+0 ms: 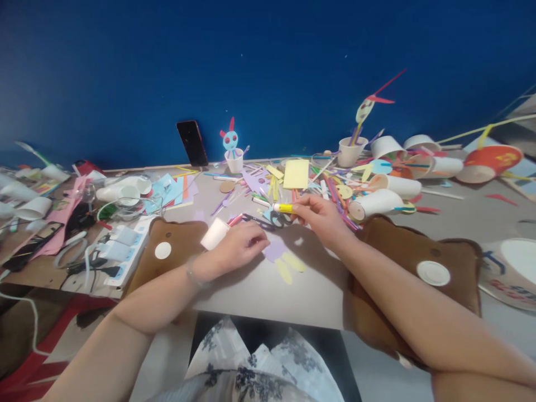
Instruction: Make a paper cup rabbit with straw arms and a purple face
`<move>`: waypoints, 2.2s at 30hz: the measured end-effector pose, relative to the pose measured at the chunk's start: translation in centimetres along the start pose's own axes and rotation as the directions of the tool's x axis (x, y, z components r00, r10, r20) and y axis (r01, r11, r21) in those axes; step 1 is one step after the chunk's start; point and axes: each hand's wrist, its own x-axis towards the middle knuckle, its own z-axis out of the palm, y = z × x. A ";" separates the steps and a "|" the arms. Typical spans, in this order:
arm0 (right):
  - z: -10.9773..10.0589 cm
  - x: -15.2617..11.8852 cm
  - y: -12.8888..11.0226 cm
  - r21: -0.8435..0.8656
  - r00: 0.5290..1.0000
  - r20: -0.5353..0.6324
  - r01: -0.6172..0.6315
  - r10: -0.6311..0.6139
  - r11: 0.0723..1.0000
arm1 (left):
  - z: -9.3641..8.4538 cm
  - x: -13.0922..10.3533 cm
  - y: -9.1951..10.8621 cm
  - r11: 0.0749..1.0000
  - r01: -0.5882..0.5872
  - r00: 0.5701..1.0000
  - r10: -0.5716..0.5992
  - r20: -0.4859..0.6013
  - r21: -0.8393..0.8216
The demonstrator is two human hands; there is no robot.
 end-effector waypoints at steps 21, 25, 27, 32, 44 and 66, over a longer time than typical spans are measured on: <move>0.2 -1.2 -0.7 -0.428 0.880 0.297 0.470 -0.371 0.772 | 1.3 0.3 -0.9 0.984 0.042 0.981 -0.073 0.180 0.170; 0.2 -1.4 -0.8 -0.390 0.873 0.297 0.480 -0.386 0.786 | 1.5 0.3 -1.3 0.985 0.043 0.986 -0.070 0.152 0.170; 0.2 -1.5 -0.8 -0.372 0.864 0.318 0.493 -0.391 0.787 | 1.4 0.3 -1.2 0.986 0.052 0.986 -0.077 0.148 0.160; 0.5 -1.6 -0.5 -0.358 0.846 0.364 0.514 -0.391 0.779 | 1.2 0.3 -0.9 0.987 0.071 0.985 -0.093 0.147 0.147; 0.5 -1.4 0.0 -0.384 0.819 0.416 0.551 -0.394 0.741 | 0.7 -0.1 -0.5 0.962 0.029 0.979 -0.082 0.186 0.272; 2.0 -1.4 0.8 -0.386 0.673 0.582 0.723 -0.457 0.572 | -1.1 -1.3 3.4 0.898 -0.179 0.821 -0.089 0.564 0.402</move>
